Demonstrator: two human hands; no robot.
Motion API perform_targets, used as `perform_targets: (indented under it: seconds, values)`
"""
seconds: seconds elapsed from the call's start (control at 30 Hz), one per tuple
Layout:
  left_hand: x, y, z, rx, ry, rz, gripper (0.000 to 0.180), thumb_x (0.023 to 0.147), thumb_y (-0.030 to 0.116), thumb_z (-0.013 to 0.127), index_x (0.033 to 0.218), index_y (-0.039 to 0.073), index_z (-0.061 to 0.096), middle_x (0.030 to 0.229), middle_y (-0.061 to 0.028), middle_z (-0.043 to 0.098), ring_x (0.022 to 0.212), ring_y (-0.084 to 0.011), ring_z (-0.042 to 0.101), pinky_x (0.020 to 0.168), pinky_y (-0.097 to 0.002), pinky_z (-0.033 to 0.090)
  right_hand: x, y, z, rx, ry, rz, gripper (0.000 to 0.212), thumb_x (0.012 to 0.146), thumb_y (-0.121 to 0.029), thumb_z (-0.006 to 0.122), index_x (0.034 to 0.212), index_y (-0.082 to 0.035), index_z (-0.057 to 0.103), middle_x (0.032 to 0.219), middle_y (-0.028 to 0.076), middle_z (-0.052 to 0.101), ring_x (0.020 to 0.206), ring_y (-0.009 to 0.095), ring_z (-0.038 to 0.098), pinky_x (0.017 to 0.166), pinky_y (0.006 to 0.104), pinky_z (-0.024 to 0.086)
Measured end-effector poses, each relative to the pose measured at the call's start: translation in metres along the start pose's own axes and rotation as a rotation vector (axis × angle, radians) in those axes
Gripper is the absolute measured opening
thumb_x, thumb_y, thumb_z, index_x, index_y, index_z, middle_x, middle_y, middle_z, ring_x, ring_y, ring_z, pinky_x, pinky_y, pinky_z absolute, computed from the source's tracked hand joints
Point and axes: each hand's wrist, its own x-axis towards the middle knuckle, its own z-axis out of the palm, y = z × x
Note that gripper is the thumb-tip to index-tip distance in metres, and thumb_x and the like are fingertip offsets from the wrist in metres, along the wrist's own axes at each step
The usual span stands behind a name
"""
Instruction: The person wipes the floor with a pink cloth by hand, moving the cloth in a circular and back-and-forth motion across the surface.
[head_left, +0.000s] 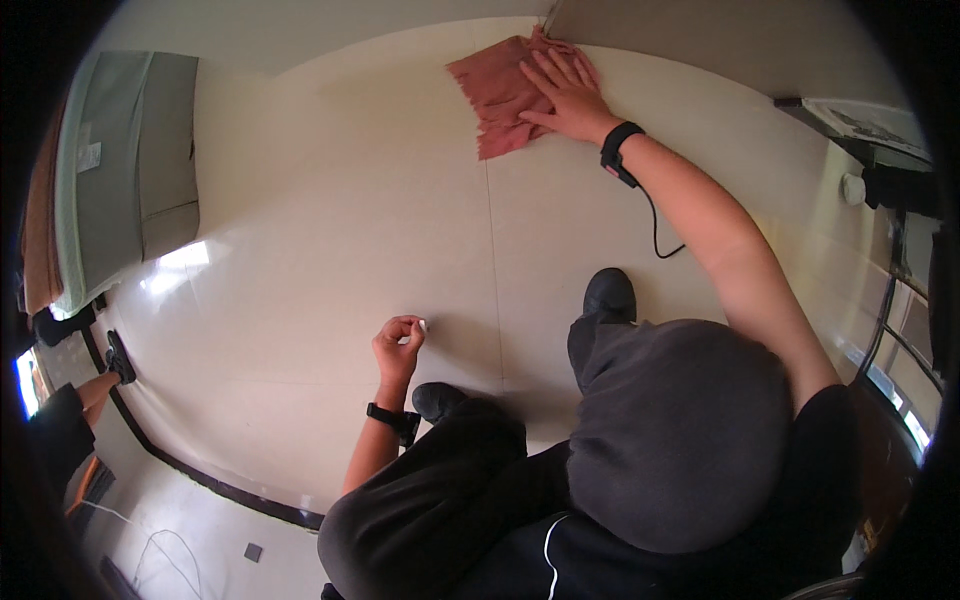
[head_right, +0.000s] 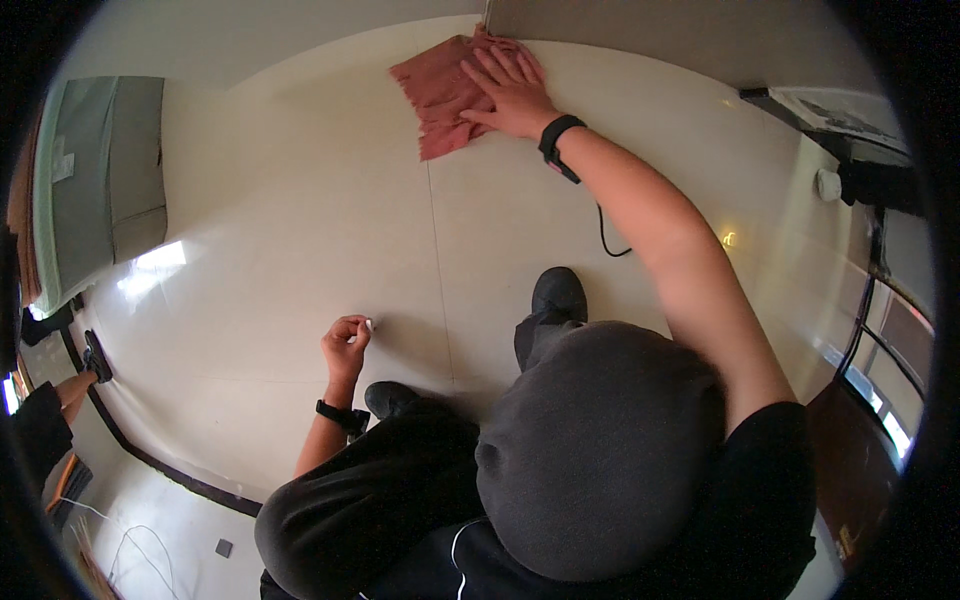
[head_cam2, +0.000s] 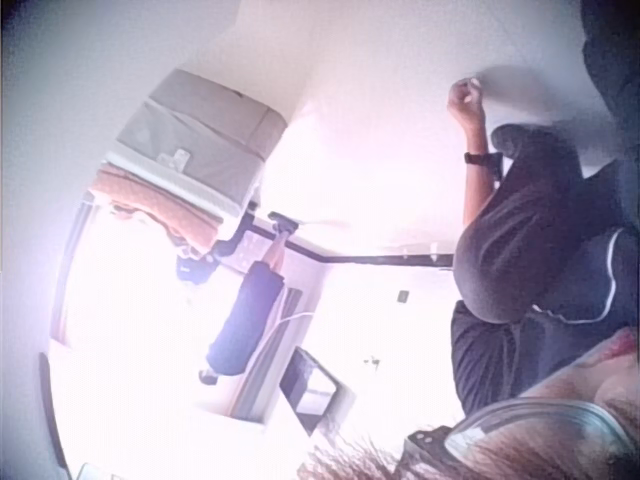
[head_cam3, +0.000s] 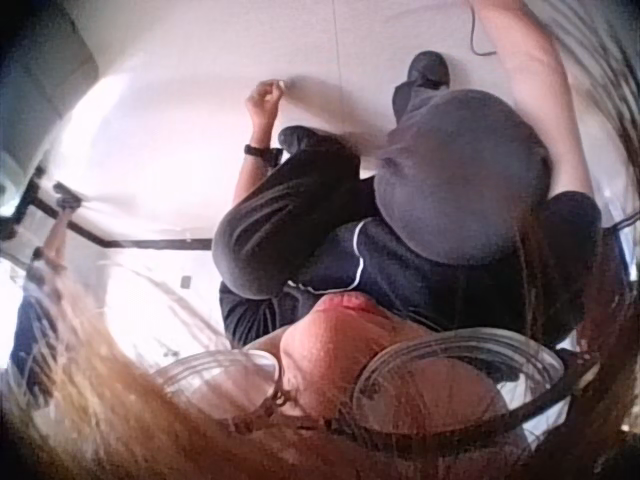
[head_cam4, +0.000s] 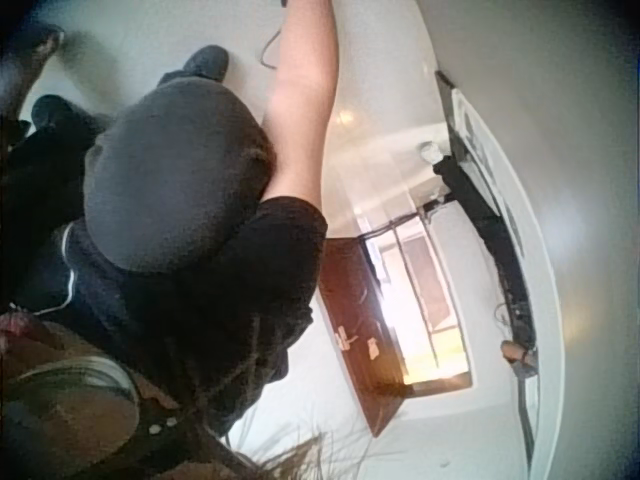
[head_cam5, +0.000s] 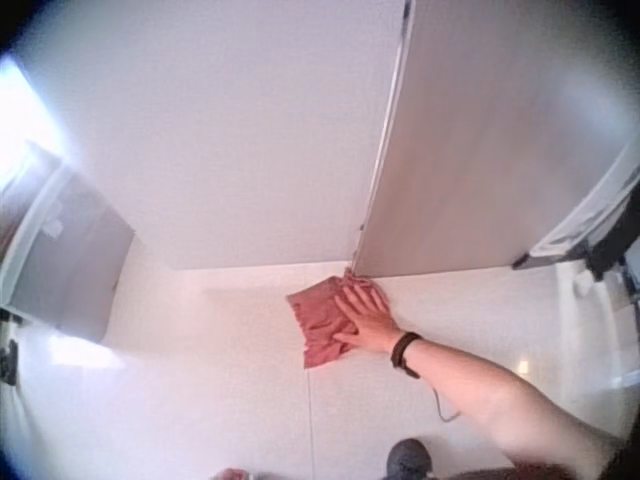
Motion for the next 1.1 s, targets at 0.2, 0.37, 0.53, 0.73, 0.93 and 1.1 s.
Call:
perform_targets:
  seconds: [0.2,0.37,0.53,0.73,0.93,1.1]
  values:
    - [0.004,-0.012,-0.005,-0.15,0.051,-0.191,0.016,0.096,0.007,0.071,0.083,-0.002,0.071,0.087,-0.006,0.076,0.079,-0.013,0.071,0.075,-0.0273,0.056,-0.005,0.003,0.012,-0.007,0.03,0.041,0.087,0.097,-0.068,0.053,0.167,-0.025,0.022,0.174,0.008,0.015,0.161,0.029,0.007,0.129,0.0515,0.002]
    - [0.003,-0.01,-0.005,-0.288,0.003,-0.238,0.018,0.099,0.008,0.069,0.085,-0.004,0.068,0.086,-0.0085,0.074,0.079,-0.0123,0.071,0.075,-0.026,0.056,-0.013,-0.013,0.01,-0.019,-0.017,0.066,0.091,0.098,-0.063,0.057,0.167,-0.018,0.018,0.174,0.015,0.011,0.161,0.036,0.006,0.127,0.0556,0.003]
    - [0.004,-0.012,-0.008,-0.249,0.015,-0.221,0.023,0.102,0.013,0.065,0.085,-0.002,0.066,0.079,-0.0054,0.07,0.071,-0.0096,0.065,0.068,-0.0253,0.053,-0.032,-0.033,0.008,-0.021,-0.057,-0.023,0.096,0.096,-0.062,0.059,0.167,-0.013,0.018,0.173,0.019,0.009,0.16,0.039,0.003,0.126,0.0598,0.001]
    - [0.006,-0.012,-0.002,-0.287,0.006,-0.154,0.022,0.107,0.016,0.058,0.089,0.003,0.058,0.075,-0.0005,0.06,0.066,-0.0075,0.056,0.063,-0.0242,0.047,-0.051,-0.069,0.005,0.061,-0.153,-0.162,0.102,0.09,-0.061,0.066,0.166,-0.01,0.021,0.172,0.023,0.01,0.16,0.042,0.002,0.126,0.063,0.002]
    - [0.009,-0.014,-0.004,-0.341,0.009,-0.168,0.023,0.107,0.015,0.059,0.087,0.004,0.056,0.076,-0.0012,0.061,0.066,-0.008,0.057,0.063,-0.0242,0.048,-0.078,-0.119,0.01,0.169,-0.199,-0.379,0.099,0.088,-0.058,0.068,0.164,-0.008,0.028,0.172,0.023,0.013,0.159,0.043,0.005,0.125,0.0638,0.001]
    - [0.006,-0.014,-0.01,-0.363,-0.002,-0.175,0.024,0.104,0.012,0.064,0.084,0.005,0.053,0.078,-0.0041,0.065,0.066,-0.0091,0.061,0.063,-0.0242,0.05,-0.114,-0.16,0.007,0.226,-0.355,-0.663,0.094,0.086,-0.055,0.07,0.161,-0.011,0.035,0.172,0.02,0.016,0.16,0.041,0.006,0.126,0.0624,0.002]
